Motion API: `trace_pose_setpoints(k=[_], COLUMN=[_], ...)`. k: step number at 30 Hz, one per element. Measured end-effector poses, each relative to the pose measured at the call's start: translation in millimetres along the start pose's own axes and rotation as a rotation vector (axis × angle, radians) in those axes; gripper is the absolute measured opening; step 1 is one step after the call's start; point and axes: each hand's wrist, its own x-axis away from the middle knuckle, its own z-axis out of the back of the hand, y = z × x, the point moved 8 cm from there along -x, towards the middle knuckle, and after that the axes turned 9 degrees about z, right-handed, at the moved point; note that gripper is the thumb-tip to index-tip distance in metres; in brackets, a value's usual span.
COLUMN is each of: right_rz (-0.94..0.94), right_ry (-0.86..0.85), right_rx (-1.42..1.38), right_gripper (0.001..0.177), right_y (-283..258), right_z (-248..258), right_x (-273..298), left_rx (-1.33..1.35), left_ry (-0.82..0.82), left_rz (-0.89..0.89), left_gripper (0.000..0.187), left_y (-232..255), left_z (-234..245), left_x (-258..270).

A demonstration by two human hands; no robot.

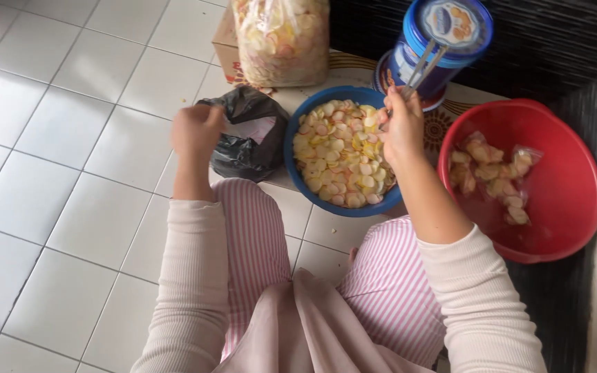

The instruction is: Packaging small crackers into individual plastic bags using a metal scoop

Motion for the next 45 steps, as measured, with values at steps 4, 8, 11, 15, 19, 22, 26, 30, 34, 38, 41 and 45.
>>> trace_pose_setpoints(k=[4,8,11,15,19,22,26,30,34,38,41,45], right_rz=[-0.014,0.018,0.020,0.019,0.017,0.022,0.044,0.005,0.013,0.234,0.523,0.540], right_ry=[-0.058,-0.071,-0.071,-0.082,-0.095,-0.146,-0.109,-0.110,-0.235,-0.559,-0.561,-0.272], right_rx=[-0.035,-0.036,-0.026,0.004,0.019,0.059,0.070,0.051,0.120,0.018,0.430,0.585], right_gripper=[0.014,0.011,0.010,0.011,0.013,0.013,0.012,0.013,0.010,0.046,0.049,0.012], right_y=[19,16,15,-1,14,24,20,20,-5,-18,-37,-35], right_z=[6,2,0,-10,5,16,28,31,2,-22,-24,-3], right_x=[-12,-10,-7,12,3,-4,-12,-3,31,44,47,38], left_rx=[-0.424,-0.614,-0.689,-0.773,-0.662,-0.567,-0.227,0.451,0.815,0.859,1.019,1.166], left_ry=[-0.141,-0.322,-0.279,-0.222,-0.125,-0.117,-0.071,0.023,-0.283,-0.515,-0.584,-0.757], left_rz=[0.018,-0.338,-0.420,-0.400,-0.330,-0.201,-0.183,-0.285,-0.274,-0.084,0.210,0.203], left_gripper=[0.027,0.070,0.062,0.038,0.015,0.020,0.017,0.018,0.017,0.014,0.013,0.047], left_y=[-15,52,46,22,9,20,61,86,124,143,137,147], left_z=[-57,-76,-115,-163,-187,-159,-77,-21,-57,-117,-155,-179], left_x=[-20,12,-4,-36,-65,-57,-26,13,52,87,100,114])
